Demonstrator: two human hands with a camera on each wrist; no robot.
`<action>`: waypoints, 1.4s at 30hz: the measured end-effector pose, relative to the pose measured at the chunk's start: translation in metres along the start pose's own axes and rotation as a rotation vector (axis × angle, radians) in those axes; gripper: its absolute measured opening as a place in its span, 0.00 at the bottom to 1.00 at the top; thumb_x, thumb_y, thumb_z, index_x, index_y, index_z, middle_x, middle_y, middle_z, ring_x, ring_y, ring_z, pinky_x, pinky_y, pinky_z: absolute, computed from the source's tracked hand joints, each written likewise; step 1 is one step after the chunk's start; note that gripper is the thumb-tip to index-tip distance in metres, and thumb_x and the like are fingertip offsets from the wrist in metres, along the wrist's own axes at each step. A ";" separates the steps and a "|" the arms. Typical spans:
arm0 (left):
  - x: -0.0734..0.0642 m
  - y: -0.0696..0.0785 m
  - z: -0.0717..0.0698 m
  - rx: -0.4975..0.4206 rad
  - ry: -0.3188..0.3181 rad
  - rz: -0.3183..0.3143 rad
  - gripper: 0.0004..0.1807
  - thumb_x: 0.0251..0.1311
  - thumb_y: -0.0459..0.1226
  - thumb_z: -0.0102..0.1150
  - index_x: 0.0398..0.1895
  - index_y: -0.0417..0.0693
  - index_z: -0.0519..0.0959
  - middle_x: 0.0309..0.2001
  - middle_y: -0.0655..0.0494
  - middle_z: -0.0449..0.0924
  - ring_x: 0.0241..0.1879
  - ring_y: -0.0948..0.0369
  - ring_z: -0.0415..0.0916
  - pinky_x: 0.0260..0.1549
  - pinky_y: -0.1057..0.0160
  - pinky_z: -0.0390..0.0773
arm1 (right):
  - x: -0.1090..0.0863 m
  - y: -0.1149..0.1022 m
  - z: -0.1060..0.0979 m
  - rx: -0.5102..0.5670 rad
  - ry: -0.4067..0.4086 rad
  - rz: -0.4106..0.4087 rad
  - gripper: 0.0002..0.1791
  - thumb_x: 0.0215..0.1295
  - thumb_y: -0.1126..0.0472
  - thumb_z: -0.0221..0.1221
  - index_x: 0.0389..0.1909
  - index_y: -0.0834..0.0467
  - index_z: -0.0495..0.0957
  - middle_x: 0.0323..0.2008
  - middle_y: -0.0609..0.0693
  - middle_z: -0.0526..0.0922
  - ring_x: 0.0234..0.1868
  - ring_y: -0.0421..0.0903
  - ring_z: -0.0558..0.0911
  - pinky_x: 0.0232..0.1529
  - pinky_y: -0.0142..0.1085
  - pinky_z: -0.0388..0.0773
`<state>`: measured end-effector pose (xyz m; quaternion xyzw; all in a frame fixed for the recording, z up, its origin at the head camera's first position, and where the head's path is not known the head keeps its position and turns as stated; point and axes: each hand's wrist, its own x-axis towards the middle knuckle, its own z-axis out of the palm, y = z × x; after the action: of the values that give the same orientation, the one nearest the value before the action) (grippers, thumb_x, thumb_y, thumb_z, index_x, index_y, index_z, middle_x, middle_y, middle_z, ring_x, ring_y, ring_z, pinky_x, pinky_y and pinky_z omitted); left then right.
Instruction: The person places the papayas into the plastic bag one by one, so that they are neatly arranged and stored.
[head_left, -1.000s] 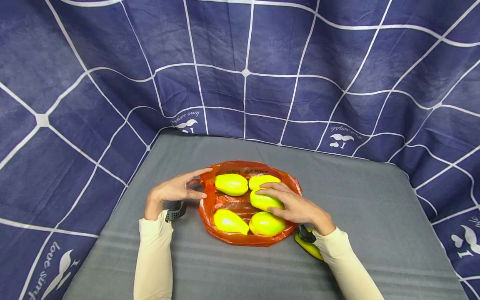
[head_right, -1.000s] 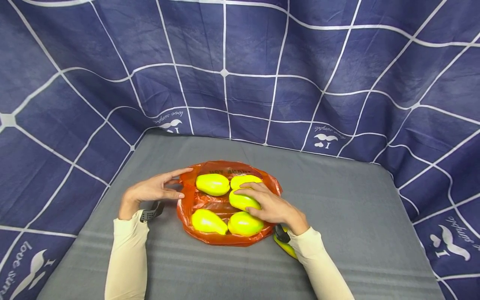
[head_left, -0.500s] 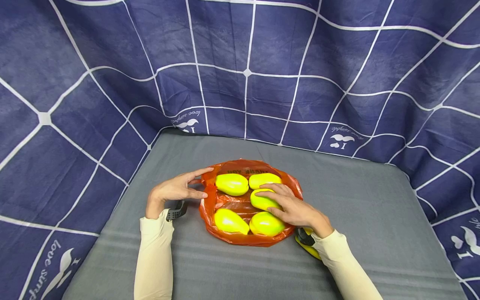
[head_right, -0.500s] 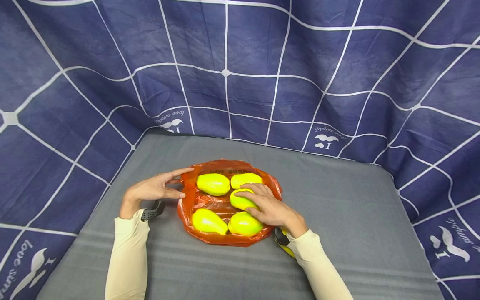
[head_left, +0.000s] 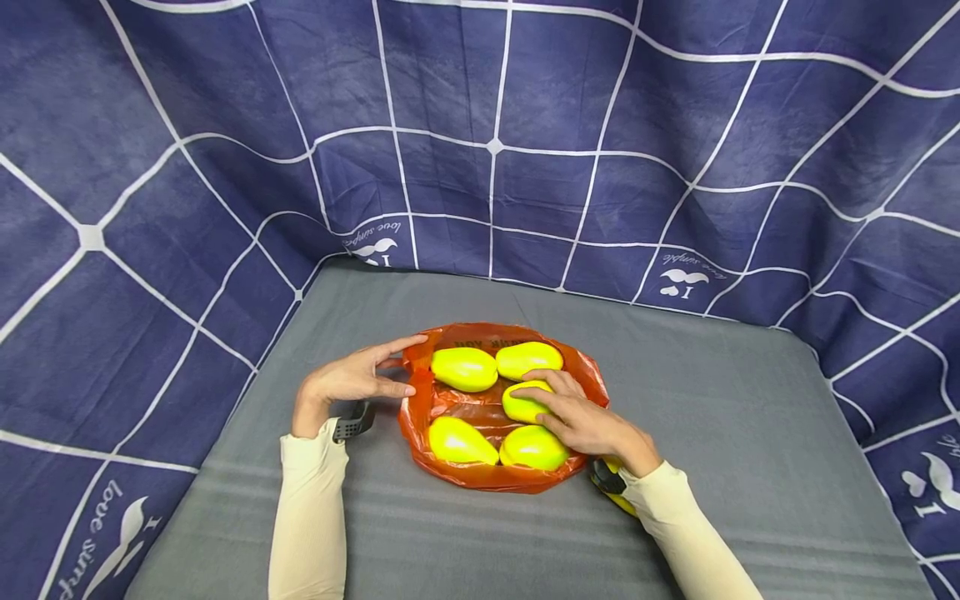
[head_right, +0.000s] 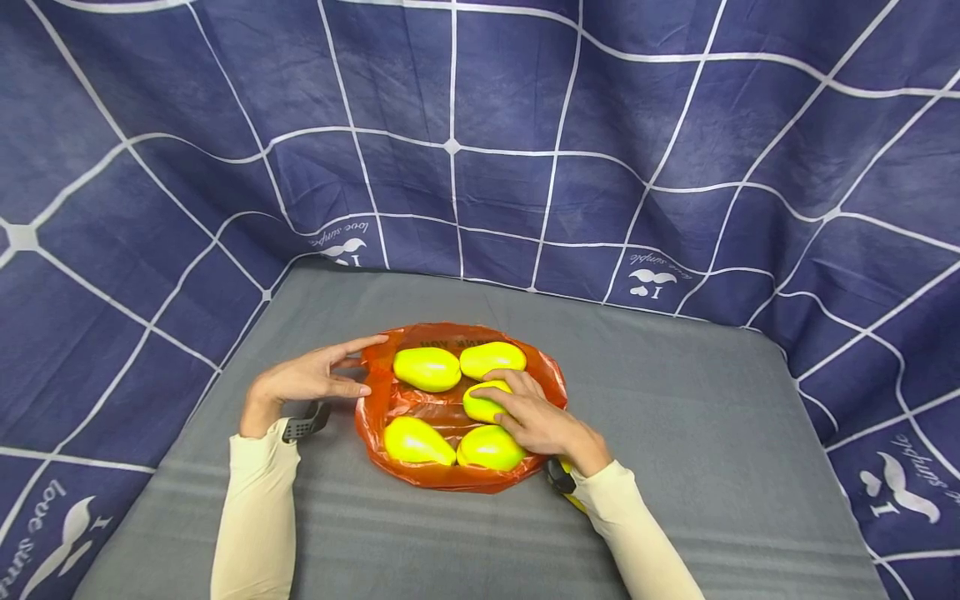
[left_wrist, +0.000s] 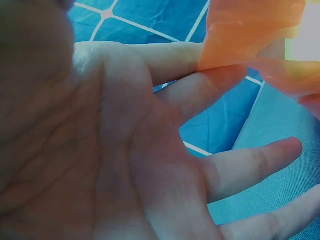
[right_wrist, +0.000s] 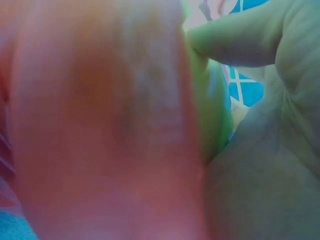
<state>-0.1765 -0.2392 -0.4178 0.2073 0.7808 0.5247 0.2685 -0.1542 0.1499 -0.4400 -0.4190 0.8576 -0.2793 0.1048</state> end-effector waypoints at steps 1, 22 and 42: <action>0.000 0.000 0.000 -0.002 0.002 -0.006 0.48 0.60 0.38 0.70 0.80 0.51 0.53 0.78 0.45 0.53 0.73 0.37 0.58 0.68 0.38 0.63 | 0.000 0.000 0.001 0.001 -0.003 -0.001 0.25 0.73 0.66 0.54 0.69 0.51 0.71 0.71 0.59 0.63 0.72 0.54 0.59 0.69 0.57 0.58; -0.001 -0.001 0.000 -0.016 -0.002 0.014 0.48 0.61 0.37 0.70 0.80 0.49 0.52 0.78 0.42 0.52 0.74 0.35 0.53 0.69 0.37 0.59 | -0.006 -0.004 -0.005 0.018 0.025 0.008 0.23 0.74 0.68 0.52 0.67 0.51 0.73 0.71 0.56 0.64 0.72 0.51 0.61 0.69 0.52 0.64; -0.002 0.002 0.002 -0.043 0.007 -0.011 0.48 0.60 0.36 0.70 0.80 0.51 0.53 0.78 0.43 0.53 0.75 0.37 0.52 0.67 0.39 0.65 | -0.060 -0.014 -0.017 0.009 0.272 0.028 0.23 0.69 0.63 0.62 0.64 0.48 0.76 0.67 0.51 0.70 0.70 0.46 0.64 0.70 0.31 0.58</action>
<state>-0.1739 -0.2387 -0.4164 0.1955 0.7712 0.5407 0.2732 -0.1144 0.1963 -0.4212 -0.3649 0.8684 -0.3358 -0.0066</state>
